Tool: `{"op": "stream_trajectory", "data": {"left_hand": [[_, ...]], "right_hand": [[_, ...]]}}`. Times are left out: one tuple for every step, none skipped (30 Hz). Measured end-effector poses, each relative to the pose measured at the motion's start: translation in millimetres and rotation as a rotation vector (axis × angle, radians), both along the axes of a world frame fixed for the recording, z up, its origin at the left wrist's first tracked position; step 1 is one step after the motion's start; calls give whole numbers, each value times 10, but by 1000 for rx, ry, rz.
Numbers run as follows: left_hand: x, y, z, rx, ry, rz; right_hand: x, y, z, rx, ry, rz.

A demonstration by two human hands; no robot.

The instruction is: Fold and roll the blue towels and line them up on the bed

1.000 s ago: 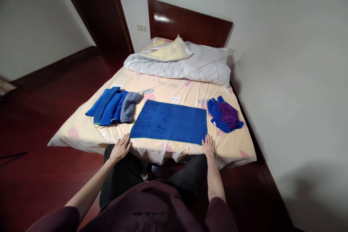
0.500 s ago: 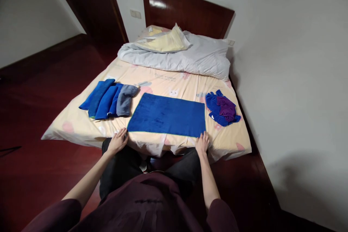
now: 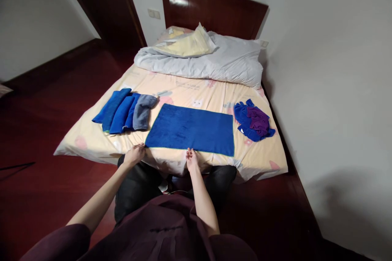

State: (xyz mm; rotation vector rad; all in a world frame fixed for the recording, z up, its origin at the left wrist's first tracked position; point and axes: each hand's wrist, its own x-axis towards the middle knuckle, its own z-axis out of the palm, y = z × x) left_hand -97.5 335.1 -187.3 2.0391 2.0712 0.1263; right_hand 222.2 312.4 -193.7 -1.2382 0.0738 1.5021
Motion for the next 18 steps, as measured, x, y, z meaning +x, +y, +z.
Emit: {"op": "stream_trajectory", "data": {"left_hand": [[7,13,18,-21,16,0],[20,30,38,-36,41,-2],[45,52,63,-35,73,-11],[84,82,95,-16,109,-29],[139,126,135,19,141,-56],[215,185,183,63,165,-90],[311,263,238,106,177,-129],[427,362,298,138,175,-169],[563,484,359,152,161,-211],[715,626,418,148,137,-255],[880,786,472,123,106,-306],[1053,963,515,83,69,-362],[1230,1150,547,27,37,-427],[1406,1343,565,-38,19,-494],[1577,1536,570,-74,4,-542],[1739,1726,562,-101,-6,-579],[1889,1908,543,-128,-16,-613],[2025,2079,516,-148,-27,-642]], "right_hand": [[-11,31,-6,-10,6,-16],[-24,54,-15,-20,10,-29],[-39,71,-26,-29,13,-40],[-58,82,-39,-40,15,-50],[-79,89,-50,-50,16,-61],[-100,94,-60,-58,18,-71],[-121,97,-68,-67,19,-83],[-138,98,-74,-75,20,-95],[-152,98,-79,-82,21,-106],[-163,96,-84,-89,23,-115],[-171,91,-93,-95,24,-123],[-176,85,-108,-98,24,-130],[-180,76,-130,-97,23,-136],[-183,66,-161,-95,22,-141],[-186,55,-201,-94,18,-144],[-187,43,-249,-94,10,-143],[-188,29,-302,-83,-2,-133],[-187,14,-357,-64,-15,-118]]}}
